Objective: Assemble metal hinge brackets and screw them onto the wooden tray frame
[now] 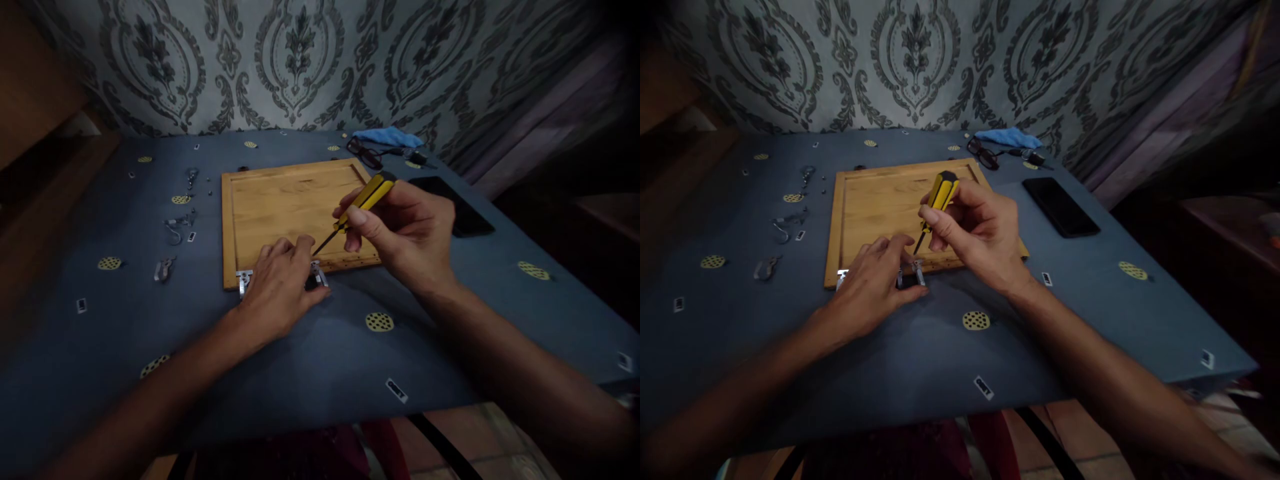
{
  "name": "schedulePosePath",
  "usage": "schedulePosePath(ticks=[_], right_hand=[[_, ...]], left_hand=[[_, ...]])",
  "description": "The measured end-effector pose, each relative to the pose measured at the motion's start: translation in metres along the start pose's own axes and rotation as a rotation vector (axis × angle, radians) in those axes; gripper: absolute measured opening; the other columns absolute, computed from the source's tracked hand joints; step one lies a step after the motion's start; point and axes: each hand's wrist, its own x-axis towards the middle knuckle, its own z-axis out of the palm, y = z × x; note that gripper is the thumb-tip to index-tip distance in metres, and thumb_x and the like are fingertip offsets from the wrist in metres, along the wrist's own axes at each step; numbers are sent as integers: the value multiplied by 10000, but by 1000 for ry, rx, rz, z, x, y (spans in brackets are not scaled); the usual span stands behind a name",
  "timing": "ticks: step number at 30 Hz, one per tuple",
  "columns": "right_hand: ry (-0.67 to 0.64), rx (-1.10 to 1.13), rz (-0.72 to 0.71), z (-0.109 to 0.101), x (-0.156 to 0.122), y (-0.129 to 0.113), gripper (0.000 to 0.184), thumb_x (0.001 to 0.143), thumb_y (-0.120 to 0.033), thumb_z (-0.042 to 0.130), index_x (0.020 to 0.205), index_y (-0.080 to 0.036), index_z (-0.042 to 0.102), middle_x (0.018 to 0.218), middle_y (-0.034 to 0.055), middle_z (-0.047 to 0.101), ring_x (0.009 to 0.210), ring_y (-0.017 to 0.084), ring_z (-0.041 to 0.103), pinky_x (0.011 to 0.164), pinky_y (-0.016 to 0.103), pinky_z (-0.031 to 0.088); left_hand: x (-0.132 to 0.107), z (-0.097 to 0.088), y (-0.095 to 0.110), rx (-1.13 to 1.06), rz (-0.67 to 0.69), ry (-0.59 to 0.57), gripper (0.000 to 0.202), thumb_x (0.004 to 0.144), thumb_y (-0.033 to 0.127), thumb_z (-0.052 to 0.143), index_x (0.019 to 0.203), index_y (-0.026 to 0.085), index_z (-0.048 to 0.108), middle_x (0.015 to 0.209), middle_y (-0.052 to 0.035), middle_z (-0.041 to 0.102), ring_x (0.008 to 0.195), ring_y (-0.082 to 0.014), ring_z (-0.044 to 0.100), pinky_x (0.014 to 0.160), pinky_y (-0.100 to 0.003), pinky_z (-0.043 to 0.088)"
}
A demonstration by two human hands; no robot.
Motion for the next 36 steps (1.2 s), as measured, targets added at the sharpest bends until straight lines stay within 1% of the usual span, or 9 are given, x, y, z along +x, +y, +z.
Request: schedulePosePath(ticks=[2, 6, 13, 17, 23, 25, 31, 33, 36], right_hand=[[13, 17, -1, 1, 0, -2, 366, 812, -588, 862, 803, -252, 717, 691, -22, 649, 487, 104, 580, 472, 284, 508], [-52, -12, 6, 0, -1, -1, 386, 813, -571, 868, 770, -234, 684, 650, -32, 607, 477, 105, 575, 455, 281, 474], [-83, -44, 12, -1, -2, 4, 401, 812, -592, 858, 790, -227, 696, 673, -25, 648, 477, 112, 588, 457, 282, 476], [-97, -31, 0, -1, -1, 4, 373, 820, -558, 867, 791, -227, 698, 701, -21, 669, 478, 102, 592, 451, 268, 475], [-119, -27, -8, -2, -1, 6, 368, 751, -506, 932, 747, -223, 697, 681, -33, 655, 495, 108, 616, 452, 261, 526], [-132, -13, 2, -4, 1, 5, 357, 736, -494, 944, 744, -227, 706, 678, -36, 662, 490, 111, 621, 454, 263, 550], [-294, 64, 94, -13, 7, 0, 307, 818, -471, 891, 987, -231, 802, 847, -5, 772, 523, 97, 653, 545, 263, 628], [-296, 79, 108, -14, 8, 1, 292, 813, -467, 895, 955, -227, 810, 829, -5, 767, 533, 97, 656, 555, 262, 633], [-246, 93, 88, -12, 7, 3, 294, 757, -457, 937, 887, -230, 804, 763, -21, 742, 490, 92, 627, 503, 255, 609]], left_hand=[[0, 1, -1, 0, 11, 10, 458, 889, 301, 815, 1206, 215, 495, 1134, -85, 700, 1117, -316, 614, 972, -469, 501], [0, 1, 0, 4, 3, 18, 423, 884, 302, 819, 1154, 226, 503, 1120, -75, 699, 1103, -309, 619, 973, -468, 504], [0, 0, 1, 8, -7, -5, 447, 883, 302, 825, 1184, 207, 508, 1136, -93, 704, 1129, -321, 615, 991, -481, 504], [1, -1, 2, 6, -10, -11, 432, 887, 301, 822, 1176, 204, 516, 1134, -91, 706, 1138, -320, 617, 1000, -483, 499], [2, -3, 5, 2, -21, -26, 509, 885, 282, 821, 1268, 212, 492, 1145, -88, 709, 1160, -321, 614, 1004, -487, 496], [2, -3, 5, -2, -24, -25, 506, 883, 283, 823, 1264, 208, 498, 1149, -90, 710, 1157, -321, 613, 1007, -486, 493], [2, -2, 3, -5, -25, -32, 488, 883, 296, 829, 1239, 174, 517, 1166, -116, 705, 1181, -337, 605, 1018, -484, 482], [2, -2, 3, -7, -24, -32, 483, 883, 291, 828, 1234, 173, 519, 1168, -118, 701, 1183, -337, 604, 1014, -478, 483], [2, -3, 4, -7, -34, -35, 467, 877, 281, 830, 1215, 180, 523, 1164, -114, 700, 1177, -335, 608, 1017, -479, 482]])
